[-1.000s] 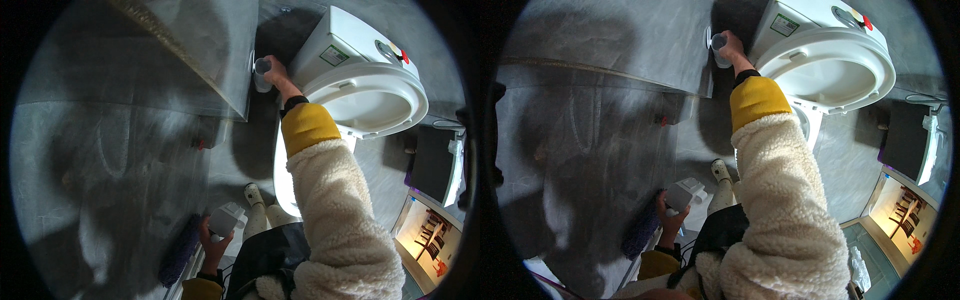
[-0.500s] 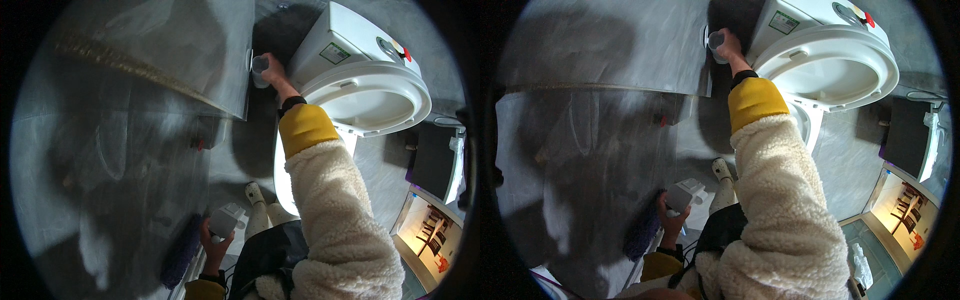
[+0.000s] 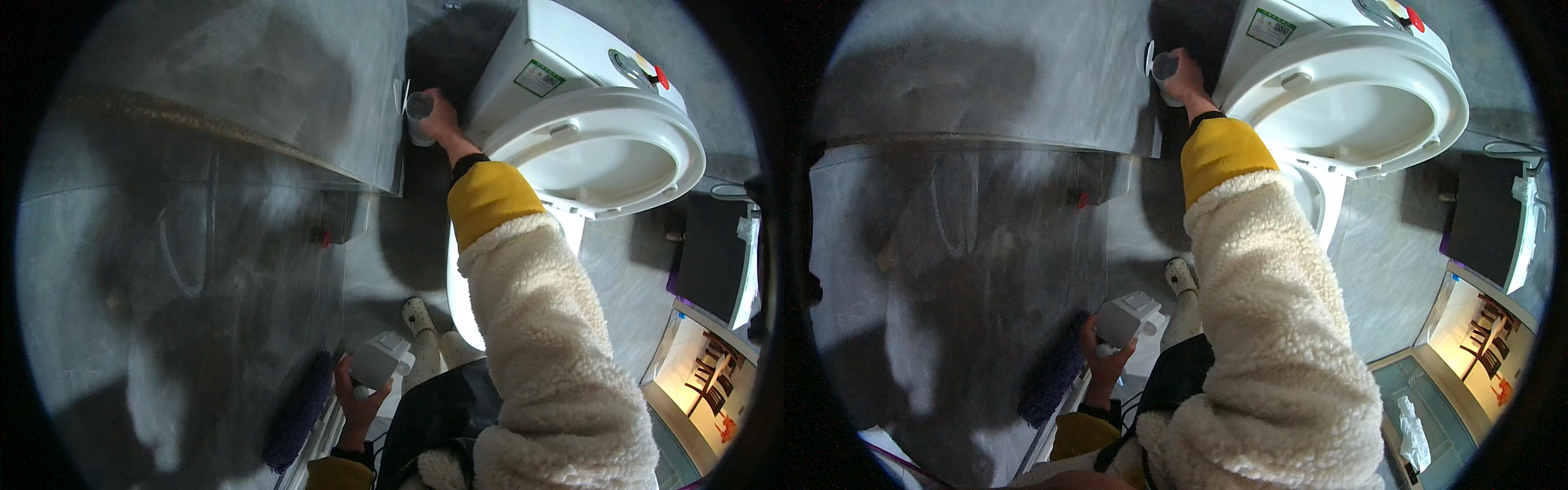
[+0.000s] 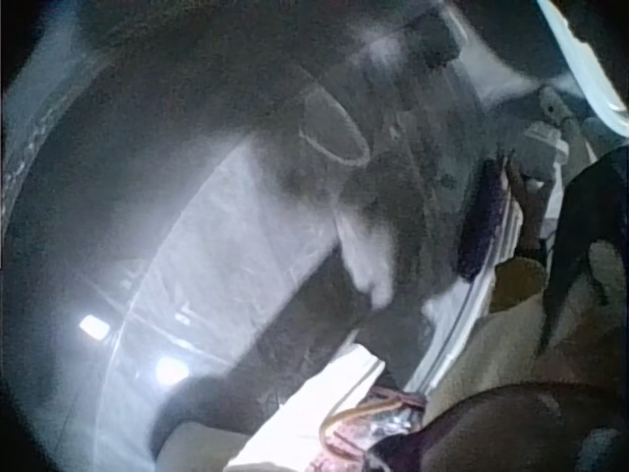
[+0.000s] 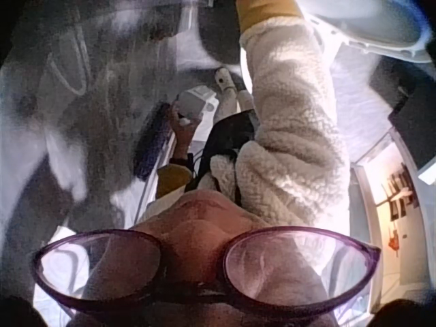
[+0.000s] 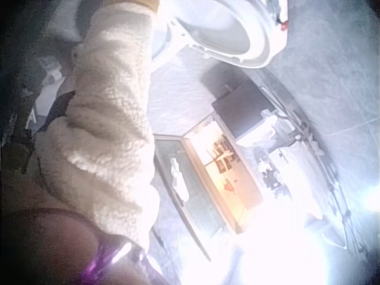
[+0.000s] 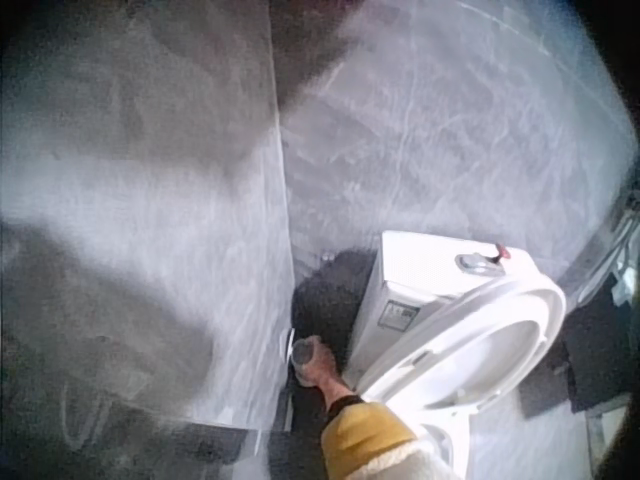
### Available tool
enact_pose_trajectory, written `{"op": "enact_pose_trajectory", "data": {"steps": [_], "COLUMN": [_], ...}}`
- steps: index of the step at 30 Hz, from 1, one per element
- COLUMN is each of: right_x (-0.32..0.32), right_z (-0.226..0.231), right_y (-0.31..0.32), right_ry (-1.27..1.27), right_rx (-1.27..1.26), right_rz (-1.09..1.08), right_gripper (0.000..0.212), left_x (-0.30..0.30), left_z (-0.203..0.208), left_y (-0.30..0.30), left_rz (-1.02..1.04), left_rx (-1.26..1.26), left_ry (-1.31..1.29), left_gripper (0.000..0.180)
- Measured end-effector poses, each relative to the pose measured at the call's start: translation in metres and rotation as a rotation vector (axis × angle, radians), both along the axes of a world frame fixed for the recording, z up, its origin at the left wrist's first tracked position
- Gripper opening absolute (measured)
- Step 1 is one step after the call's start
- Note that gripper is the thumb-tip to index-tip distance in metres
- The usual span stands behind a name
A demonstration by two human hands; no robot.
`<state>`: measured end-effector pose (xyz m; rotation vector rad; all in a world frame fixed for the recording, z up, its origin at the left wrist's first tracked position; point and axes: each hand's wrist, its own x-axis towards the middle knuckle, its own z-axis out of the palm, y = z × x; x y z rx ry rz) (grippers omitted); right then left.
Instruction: The person installs a white wall-mounted toilet brush holder and a matching toilet paper dispenser next to a toilet in a bathroom. They place the units against the wall, align them, and secure them, then wash their hands at the sink and exit the room.
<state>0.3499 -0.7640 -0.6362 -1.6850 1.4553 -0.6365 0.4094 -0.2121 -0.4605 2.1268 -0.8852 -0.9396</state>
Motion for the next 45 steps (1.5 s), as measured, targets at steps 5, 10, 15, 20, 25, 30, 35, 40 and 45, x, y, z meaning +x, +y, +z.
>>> {"op": "enact_pose_trajectory", "data": {"steps": [5, 10, 15, 20, 25, 30, 35, 40, 45], "right_x": [-0.009, -0.01, -0.007, -0.006, -0.012, -0.025, -0.028, -0.028, -0.027], "right_z": [0.007, -0.007, -0.047, -0.062, -0.028, 0.014, 0.03, 0.03, 0.018], "right_y": [0.0, -0.004, 0.013, 0.03, 0.046, 0.071, 0.088, 0.08, 0.072], "right_ry": [-0.068, -0.043, -0.09, -0.083, -0.127, -0.18, -0.386, -0.322, -0.281], "right_rx": [-0.035, 0.005, -0.014, 0.011, 0.005, 0.098, 0.071, 0.106, 0.112], "right_rz": [0.012, 0.078, 0.038, -0.039, -0.162, -0.253, -0.258, -0.272, -0.259], "right_gripper": [0.062, 0.062, 0.058, 0.05, 0.063, 0.079, 0.079, 0.075, 0.08], "left_x": [-0.002, -0.002, -0.001, 0.0, -0.001, -0.005, -0.008, -0.006, 0.0], "left_z": [0.001, 0.002, -0.001, -0.006, -0.007, -0.004, -0.009, -0.016, -0.014], "left_y": [0.004, 0.002, 0.002, 0.007, -0.001, -0.013, -0.007, 0.006, 0.012], "left_rz": [-0.015, -0.012, -0.008, 0.026, -0.011, -0.037, -0.042, 0.057, 0.012], "left_rx": [0.014, 0.005, 0.005, 0.058, 0.044, -0.029, -0.013, -0.025, -0.023], "left_ry": [-0.005, -0.051, -0.016, 0.038, -0.051, 0.05, 0.059, 0.149, 0.028], "left_gripper": [0.084, 0.082, 0.087, 0.086, 0.081, 0.083, 0.084, 0.081, 0.081]}}
